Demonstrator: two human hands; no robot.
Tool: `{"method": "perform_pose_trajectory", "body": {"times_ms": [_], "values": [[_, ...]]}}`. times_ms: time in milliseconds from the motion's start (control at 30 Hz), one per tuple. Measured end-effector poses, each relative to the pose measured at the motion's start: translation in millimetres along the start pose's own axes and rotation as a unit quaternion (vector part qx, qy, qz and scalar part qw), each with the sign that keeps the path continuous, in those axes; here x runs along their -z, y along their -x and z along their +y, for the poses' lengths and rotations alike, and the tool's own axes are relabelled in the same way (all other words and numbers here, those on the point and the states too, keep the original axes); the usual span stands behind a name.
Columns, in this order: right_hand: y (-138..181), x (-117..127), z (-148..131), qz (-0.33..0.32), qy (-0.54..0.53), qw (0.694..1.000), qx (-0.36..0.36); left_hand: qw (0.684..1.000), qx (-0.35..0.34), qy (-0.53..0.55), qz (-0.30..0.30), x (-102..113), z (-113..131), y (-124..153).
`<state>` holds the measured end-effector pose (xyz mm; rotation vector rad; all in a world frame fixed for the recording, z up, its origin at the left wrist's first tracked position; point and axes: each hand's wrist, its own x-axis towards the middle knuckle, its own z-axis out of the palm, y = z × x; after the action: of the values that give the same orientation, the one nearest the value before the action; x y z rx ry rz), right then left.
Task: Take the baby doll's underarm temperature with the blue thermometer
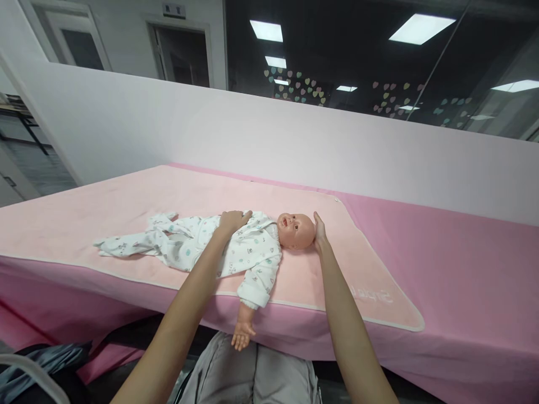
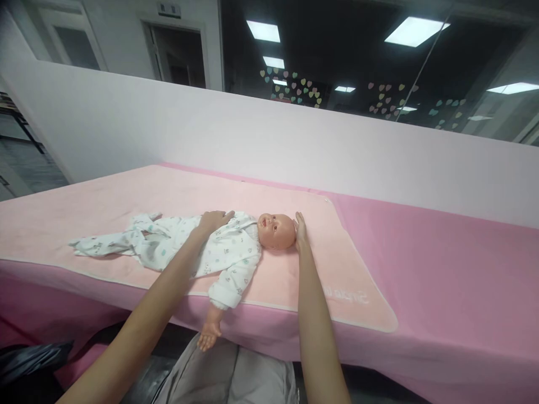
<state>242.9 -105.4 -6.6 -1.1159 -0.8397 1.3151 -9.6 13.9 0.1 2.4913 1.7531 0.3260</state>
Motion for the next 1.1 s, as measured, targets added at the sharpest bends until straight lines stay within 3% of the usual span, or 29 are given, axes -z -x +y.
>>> {"method": "perform_pose_trajectory", "body": {"times_ms": [200, 467, 667, 967, 1100], "values": [[5, -7, 1, -0.041, -0.023, 0.999, -0.004, 1.0, 0.002, -0.009, 0.001, 0, 0, 0], [7, -8, -2, -0.038, -0.062, 0.997, -0.015, 1.0, 0.003, -0.011, 0.0, -1, -1, -2], [10, -10, -2, -0.034, -0.048, 0.998, -0.032, 1.0, 0.006, -0.007, 0.005, -1, -1, -1], [8, -11, -3, -0.011, 0.042, 0.999, 0.008, 1.0, 0.013, -0.018, 0.005, 1, 2, 2], [12, -6, -6, -0.039, -0.016, 0.999, -0.026, 1.0, 0.003, -0.015, 0.01, 0, 2, 2]]}}
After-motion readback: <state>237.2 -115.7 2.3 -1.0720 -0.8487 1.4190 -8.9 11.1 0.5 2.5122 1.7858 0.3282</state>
